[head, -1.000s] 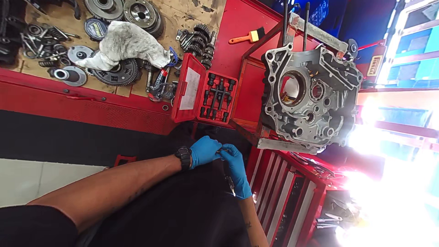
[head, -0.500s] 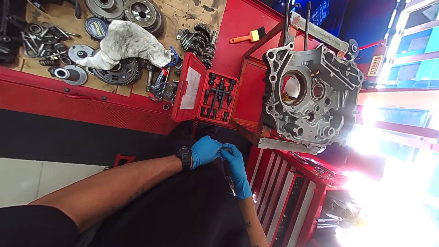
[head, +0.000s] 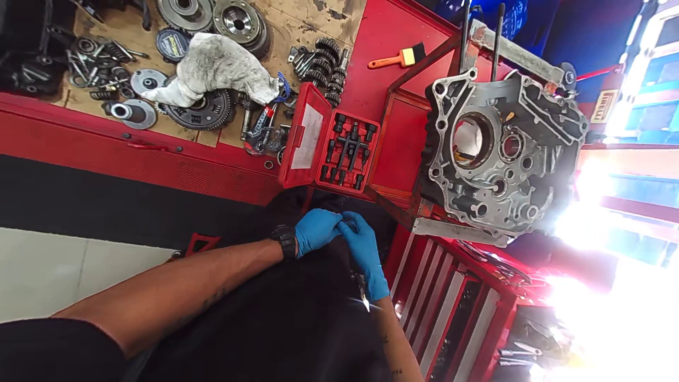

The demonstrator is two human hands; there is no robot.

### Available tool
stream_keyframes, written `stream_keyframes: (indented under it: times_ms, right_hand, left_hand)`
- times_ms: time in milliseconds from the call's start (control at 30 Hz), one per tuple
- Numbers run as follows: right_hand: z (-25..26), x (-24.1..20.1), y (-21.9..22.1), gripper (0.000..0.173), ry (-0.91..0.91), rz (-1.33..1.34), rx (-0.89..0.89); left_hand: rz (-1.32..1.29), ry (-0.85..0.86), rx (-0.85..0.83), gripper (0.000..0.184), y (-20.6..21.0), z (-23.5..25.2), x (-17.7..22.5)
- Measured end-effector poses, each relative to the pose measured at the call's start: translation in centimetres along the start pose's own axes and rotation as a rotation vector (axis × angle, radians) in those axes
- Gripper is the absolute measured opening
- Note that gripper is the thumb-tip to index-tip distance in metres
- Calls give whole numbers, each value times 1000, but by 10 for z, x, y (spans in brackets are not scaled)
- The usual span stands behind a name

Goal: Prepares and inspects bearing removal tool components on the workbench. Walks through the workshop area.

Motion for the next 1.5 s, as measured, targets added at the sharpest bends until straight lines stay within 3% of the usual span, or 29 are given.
stream_keyframes:
  times_ms: [200, 400, 567, 700, 867, 967, 1067, 1233, 1500]
  right_hand:
    - [35, -47, 3, 34, -242, -322, 334]
    - [87, -74, 18, 46, -186, -702, 338]
    - [87, -80, 17, 29, -221, -649, 406]
    - [92, -76, 21, 47, -217, -640, 440]
    - [99, -78, 23, 36, -217, -645, 436]
    - [94, -76, 28, 24, -276, -602, 472]
    - [85, -67, 30, 18, -454, -475, 537]
    - [33, -94, 20, 66, -663, -335, 569]
    - [-48, -134, -5, 57, -897, -267, 635]
  left_hand:
    - [-209, -151, 59, 36, -9, -15, -37]
    - [-175, -162, 34, 37, -11, -28, -47]
    - [-208, -154, 82, 37, -19, -37, -56]
    - [-219, -139, 86, 37, -22, -38, -57]
    - [-201, -124, 70, 36, -22, -38, -55]
    - [-196, -119, 79, 36, -23, -39, -55]
    - [-196, -120, 70, 36, -23, -40, -55]
    - [-194, -95, 64, 36, -22, -39, -54]
    - [-171, -36, 57, 36, -20, -32, -41]
Point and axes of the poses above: each hand's wrist, its own z-axis towards the middle knuckle, its own y-axis out of the palm, x = y × z, the point moved 5 cm from there along z, towards the middle knuckle, and after that the axes turned 8 degrees about y, right-handed, at the moved point
